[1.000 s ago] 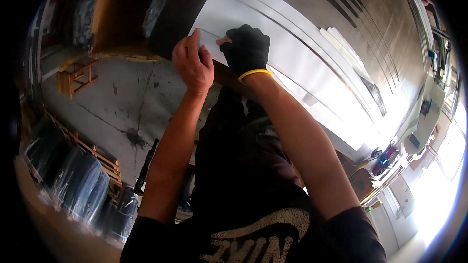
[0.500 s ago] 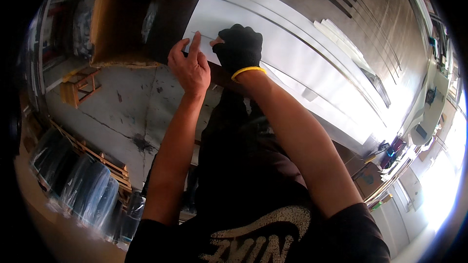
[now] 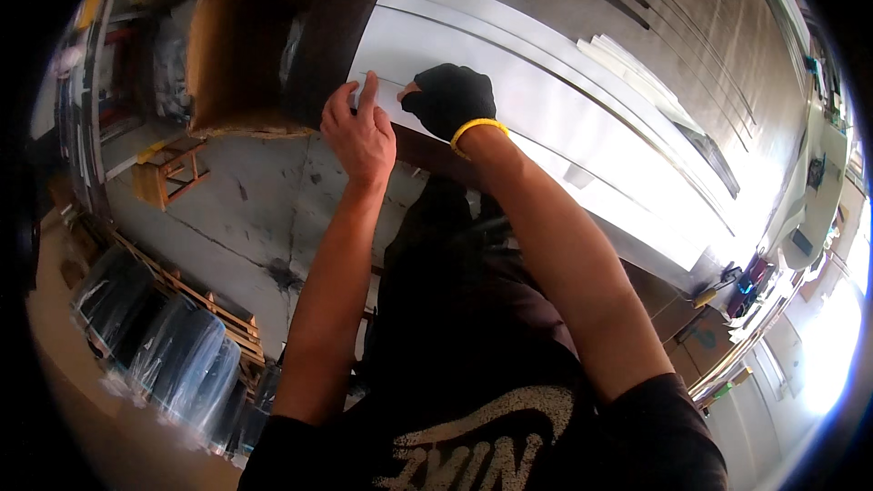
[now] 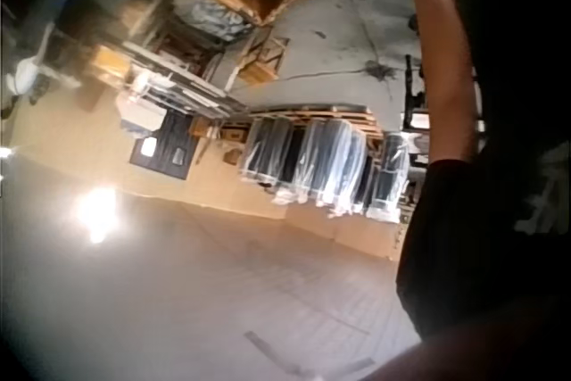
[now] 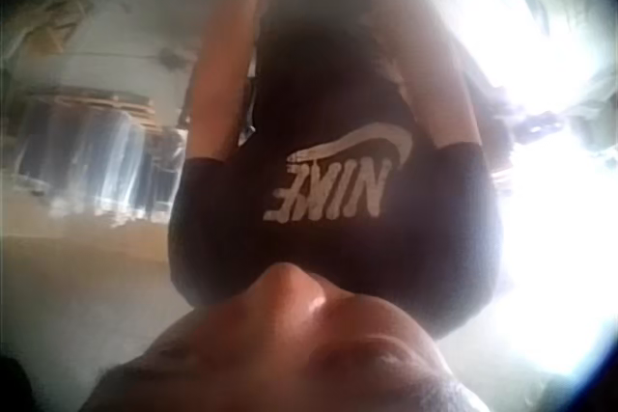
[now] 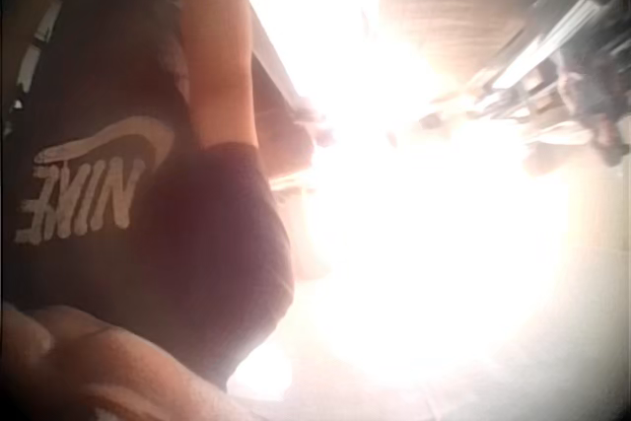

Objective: The person applies strips of black tape to a large white sheet on a table. They smooth the tape down with their hands and use a yellow utility knife to trim the excess tape along the edges.

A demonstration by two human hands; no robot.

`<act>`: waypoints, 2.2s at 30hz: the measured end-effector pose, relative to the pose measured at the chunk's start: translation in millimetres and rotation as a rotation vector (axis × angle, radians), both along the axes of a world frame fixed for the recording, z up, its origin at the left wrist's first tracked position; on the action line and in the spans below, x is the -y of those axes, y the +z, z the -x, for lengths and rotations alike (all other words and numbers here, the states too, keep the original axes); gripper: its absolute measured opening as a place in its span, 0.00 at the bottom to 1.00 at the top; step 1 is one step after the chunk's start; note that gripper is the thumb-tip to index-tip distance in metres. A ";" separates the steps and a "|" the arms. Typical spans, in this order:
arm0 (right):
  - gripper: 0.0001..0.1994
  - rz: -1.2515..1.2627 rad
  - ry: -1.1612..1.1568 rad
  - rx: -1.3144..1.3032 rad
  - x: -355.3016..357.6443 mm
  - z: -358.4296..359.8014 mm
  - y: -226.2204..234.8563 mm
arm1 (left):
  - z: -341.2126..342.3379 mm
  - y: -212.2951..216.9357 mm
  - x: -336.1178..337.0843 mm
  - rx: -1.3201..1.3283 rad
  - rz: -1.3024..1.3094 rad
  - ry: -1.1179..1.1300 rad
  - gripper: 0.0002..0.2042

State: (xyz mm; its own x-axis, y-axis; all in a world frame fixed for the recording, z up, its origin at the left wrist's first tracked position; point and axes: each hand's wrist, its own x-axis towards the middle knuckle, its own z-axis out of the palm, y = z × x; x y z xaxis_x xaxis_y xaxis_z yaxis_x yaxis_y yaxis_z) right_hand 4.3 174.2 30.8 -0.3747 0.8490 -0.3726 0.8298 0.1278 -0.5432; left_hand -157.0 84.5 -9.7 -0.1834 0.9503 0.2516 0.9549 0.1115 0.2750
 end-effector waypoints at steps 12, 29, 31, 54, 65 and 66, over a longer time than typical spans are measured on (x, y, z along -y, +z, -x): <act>0.24 0.096 -0.154 -0.002 24.6 -57.8 23.9 | 6.6 -6.8 2.0 -0.042 -0.021 -0.044 0.25; 0.19 -0.054 -0.280 0.081 84.8 -160.9 20.1 | 17.6 1.3 0.3 -0.086 0.040 -0.113 0.24; 0.19 -0.034 -0.291 0.056 85.9 -163.9 19.7 | 21.8 0.7 0.0 -0.091 0.031 -0.143 0.24; 0.18 0.056 -0.251 -0.237 77.0 -162.4 77.8 | 33.6 4.2 -3.1 -0.037 0.095 -0.205 0.25; 0.14 -0.139 -0.238 0.070 81.6 -162.3 29.1 | 41.5 3.9 -6.1 -0.032 0.067 -0.265 0.24; 0.14 -0.165 -0.243 0.098 81.1 -161.4 27.2 | 42.1 3.6 -6.0 -0.029 0.066 -0.268 0.24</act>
